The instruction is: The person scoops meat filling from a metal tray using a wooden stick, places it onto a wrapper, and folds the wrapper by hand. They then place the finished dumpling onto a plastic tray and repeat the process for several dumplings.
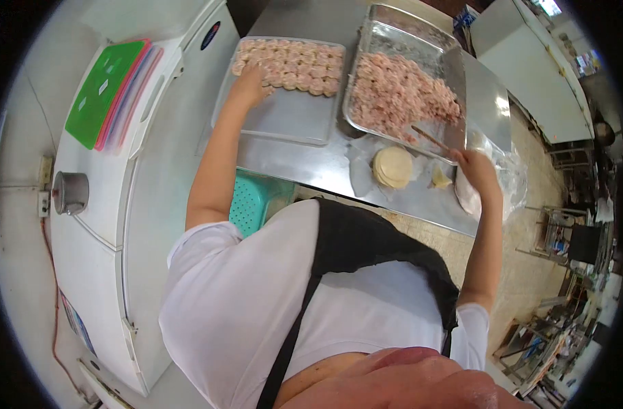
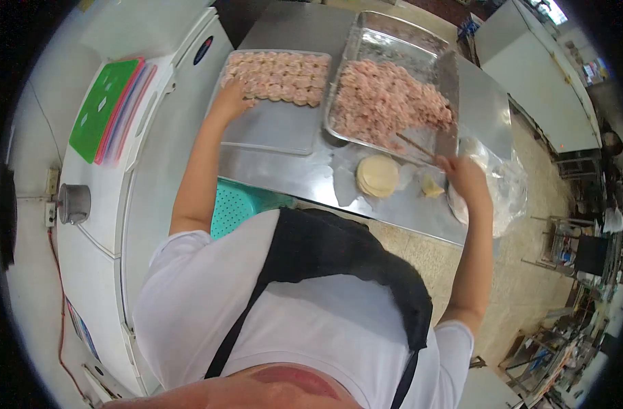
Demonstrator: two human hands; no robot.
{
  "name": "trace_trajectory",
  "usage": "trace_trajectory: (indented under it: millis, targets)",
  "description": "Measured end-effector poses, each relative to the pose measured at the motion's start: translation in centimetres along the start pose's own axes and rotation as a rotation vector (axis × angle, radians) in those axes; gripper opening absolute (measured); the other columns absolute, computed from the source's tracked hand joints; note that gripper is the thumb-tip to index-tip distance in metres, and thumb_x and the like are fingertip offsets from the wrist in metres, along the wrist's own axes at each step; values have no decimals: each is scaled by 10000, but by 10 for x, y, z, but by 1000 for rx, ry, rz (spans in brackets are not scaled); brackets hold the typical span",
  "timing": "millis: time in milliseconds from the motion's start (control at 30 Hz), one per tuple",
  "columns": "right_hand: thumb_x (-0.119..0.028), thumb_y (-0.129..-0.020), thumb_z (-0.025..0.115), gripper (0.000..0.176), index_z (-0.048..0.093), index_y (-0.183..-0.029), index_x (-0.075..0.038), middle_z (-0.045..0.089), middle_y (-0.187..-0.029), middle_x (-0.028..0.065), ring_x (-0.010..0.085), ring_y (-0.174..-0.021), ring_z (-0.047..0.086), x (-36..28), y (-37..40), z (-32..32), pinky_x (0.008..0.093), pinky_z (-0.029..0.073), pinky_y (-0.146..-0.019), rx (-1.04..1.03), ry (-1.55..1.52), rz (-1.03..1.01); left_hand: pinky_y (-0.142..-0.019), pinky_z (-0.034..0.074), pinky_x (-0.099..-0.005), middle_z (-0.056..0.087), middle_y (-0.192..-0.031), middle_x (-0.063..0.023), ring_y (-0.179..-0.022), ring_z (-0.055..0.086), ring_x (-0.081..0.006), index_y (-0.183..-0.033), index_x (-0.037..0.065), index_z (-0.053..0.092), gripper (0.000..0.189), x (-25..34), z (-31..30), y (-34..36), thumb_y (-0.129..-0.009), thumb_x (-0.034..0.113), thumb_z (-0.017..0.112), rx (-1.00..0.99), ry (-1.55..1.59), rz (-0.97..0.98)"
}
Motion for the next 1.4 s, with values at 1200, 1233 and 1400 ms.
trace_trajectory:
  millis: [1200, 1233, 1400]
  targets:
    - [-166, -784, 533, 211, 695, -775, -30, 668, -785, 188, 354, -742, 666, -53, -55, 17, 450, 529, -653, 11, 198, -525, -830, 482, -327, 661, -1003, -83, -967, 619, -228, -1087, 34, 603, 272, 233, -5, 114, -907, 237, 582, 398, 909, 12]
    - [-246, -836, 528, 276, 679, -765, -26, 657, -777, 200, 361, -740, 656, -73, -47, 31, 456, 522, -652, 96, 149, -609, -846, 486, -323, 654, -1025, -83, -986, 616, -225, -1117, 24, 582, 285, 221, -11, 113, -912, 223, 576, 421, 1060, -16]
    - [-297, -915, 531, 319, 681, -907, -15, 612, -690, 189, 287, -579, 589, -77, -53, 27, 397, 474, -606, -88, -541, -665, -877, 508, -340, 610, -1122, -115, -1037, 606, -240, -1198, -3, 509, 335, 172, 6, 98, -919, 175, 558, 558, 1936, -315]
Point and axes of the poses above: each hand's wrist, its own y-axis away from the middle knuckle, its own z-axis out of the palm, x = y × z, the point moved 8 cm from there along -y, towards the middle knuckle
